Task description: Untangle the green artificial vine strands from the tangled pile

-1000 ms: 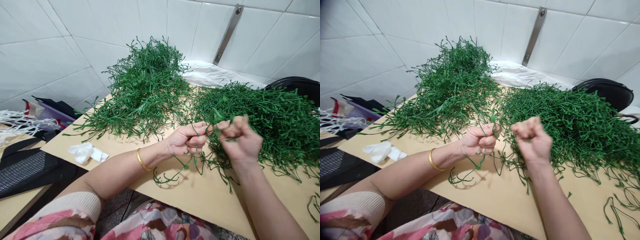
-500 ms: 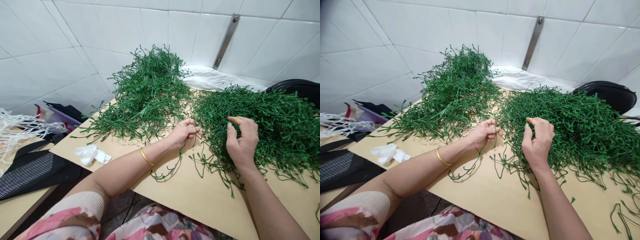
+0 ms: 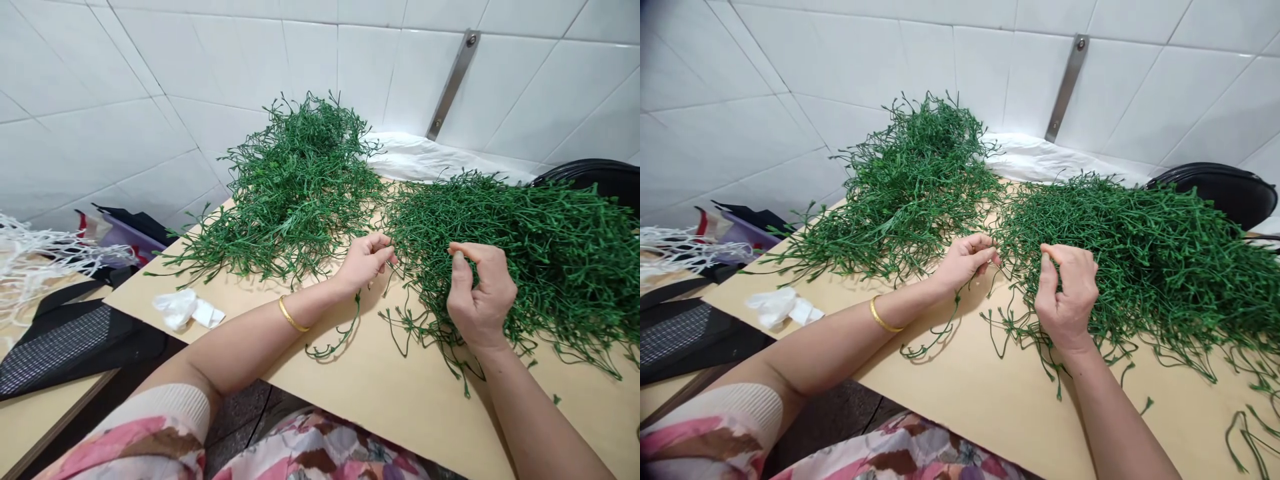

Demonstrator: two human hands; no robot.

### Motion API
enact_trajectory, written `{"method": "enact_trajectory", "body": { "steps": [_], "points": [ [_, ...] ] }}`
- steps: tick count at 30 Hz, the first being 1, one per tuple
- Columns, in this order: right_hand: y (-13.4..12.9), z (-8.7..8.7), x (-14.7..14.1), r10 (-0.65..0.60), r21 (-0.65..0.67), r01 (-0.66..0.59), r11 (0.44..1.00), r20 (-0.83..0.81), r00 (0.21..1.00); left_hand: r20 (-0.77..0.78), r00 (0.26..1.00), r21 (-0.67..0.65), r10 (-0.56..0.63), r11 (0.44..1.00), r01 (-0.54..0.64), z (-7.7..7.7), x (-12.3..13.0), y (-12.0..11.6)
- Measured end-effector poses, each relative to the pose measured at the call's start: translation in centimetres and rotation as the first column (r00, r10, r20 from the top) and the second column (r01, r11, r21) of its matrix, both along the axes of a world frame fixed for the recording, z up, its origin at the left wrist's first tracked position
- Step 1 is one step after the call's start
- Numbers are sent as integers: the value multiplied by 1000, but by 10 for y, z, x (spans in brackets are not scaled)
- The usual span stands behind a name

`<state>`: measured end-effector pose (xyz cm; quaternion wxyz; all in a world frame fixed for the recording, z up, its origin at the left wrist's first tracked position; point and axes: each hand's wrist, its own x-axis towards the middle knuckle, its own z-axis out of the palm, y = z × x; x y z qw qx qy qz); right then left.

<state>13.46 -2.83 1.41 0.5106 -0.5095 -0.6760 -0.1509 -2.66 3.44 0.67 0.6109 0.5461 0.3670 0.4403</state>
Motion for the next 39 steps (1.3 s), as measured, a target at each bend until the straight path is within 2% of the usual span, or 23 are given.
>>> {"method": "enact_trajectory", "body": {
  "steps": [3,6,8,10,12,14,18,21,23,26,32,39],
  "points": [
    [-5,-2,-11,115,-27,-112,993,232,966,-34,996,68,76,995,-74,2,-2,1],
    [-5,-9,-21,287,-242,-188,952,489,824,12,985,106,169,980,-170,1,-4,3],
    [0,-17,-22,335,-375,-119,919,586,738,70,980,86,185,978,-191,2,-6,5],
    [7,-24,-17,303,-426,-9,905,629,715,133,978,47,160,985,-168,3,-7,7],
    [13,-28,-8,229,-407,77,910,649,725,202,974,-30,106,994,-102,5,-8,9],
    [17,-28,1,157,-353,110,929,645,748,274,960,-148,49,989,-8,5,-7,9],
    [14,-18,8,71,-189,24,982,479,875,333,942,-327,-39,932,154,-2,-3,5],
    [7,-10,5,23,-26,-15,1000,307,952,315,946,-347,-78,918,191,-6,0,2],
    [4,-9,0,57,3,-60,998,275,960,289,954,-346,-84,919,186,-5,1,0],
    [4,-11,-5,147,-49,-138,989,322,935,249,964,-357,-92,917,179,0,2,-5],
    [8,-16,-8,76,-200,-6,980,344,936,191,973,-311,-127,933,183,3,4,-11],
    [8,-15,-9,107,-318,20,948,375,921,125,975,-204,-183,957,206,-8,8,-13]
  ]
}}
